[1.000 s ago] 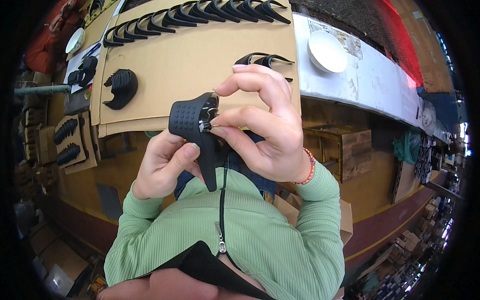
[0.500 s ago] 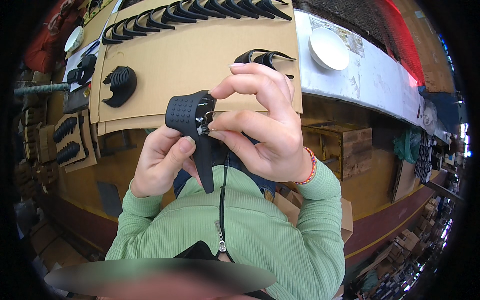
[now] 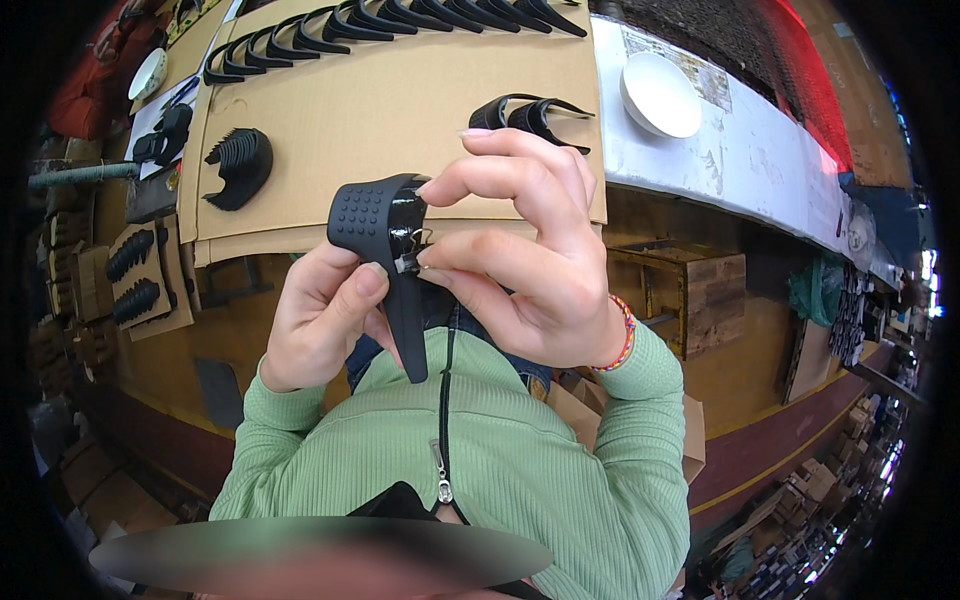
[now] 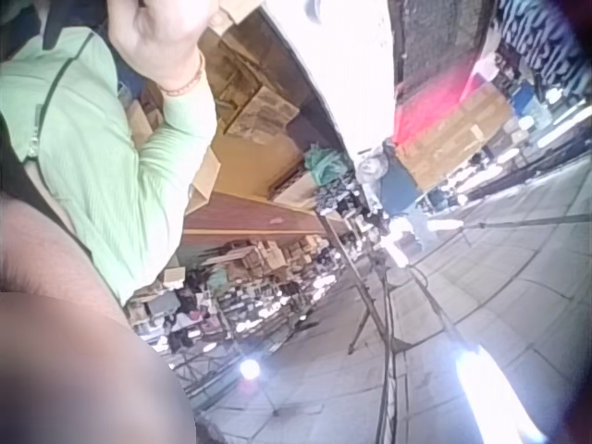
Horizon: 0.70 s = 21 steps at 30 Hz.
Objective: The person repeatedly picks up black curved plastic parts from a cardboard sheet, applies a white substance to a small area on the back using a small tool, and places them back in a row. The process is repeated for multiple parts.
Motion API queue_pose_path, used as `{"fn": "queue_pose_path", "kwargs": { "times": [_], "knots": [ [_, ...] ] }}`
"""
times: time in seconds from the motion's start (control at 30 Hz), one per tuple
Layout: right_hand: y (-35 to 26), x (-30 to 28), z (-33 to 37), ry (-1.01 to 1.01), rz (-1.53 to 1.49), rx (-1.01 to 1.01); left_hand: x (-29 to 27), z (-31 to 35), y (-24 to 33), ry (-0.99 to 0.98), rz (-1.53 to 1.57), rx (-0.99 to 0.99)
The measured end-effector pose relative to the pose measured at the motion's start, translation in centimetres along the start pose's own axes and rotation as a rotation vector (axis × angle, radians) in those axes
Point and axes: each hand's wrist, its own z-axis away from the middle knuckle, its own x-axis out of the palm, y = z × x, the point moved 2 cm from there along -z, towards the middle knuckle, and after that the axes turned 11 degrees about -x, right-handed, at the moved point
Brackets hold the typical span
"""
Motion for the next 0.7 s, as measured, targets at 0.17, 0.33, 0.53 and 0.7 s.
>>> {"fn": "queue_pose_path", "kwargs": {
  "times": [0.17,0.33,0.53,0.7],
  "knots": [
    [-0.14,0.09,0.19,0.005,0.01,-0.001,0.07,-0.03,-0.1,0.019,0.026,0.013],
    [-0.27,0.15,0.3,0.01,0.014,-0.008,0.12,-0.07,-0.12,0.034,0.061,0.032],
    [-0.62,0.13,0.43,-0.007,0.021,0.0,0.25,-0.13,-0.16,0.085,0.068,0.057],
    [-0.77,0.21,0.56,-0.02,0.009,0.003,0.32,-0.09,-0.11,0.102,0.08,0.076]
  ]
}}
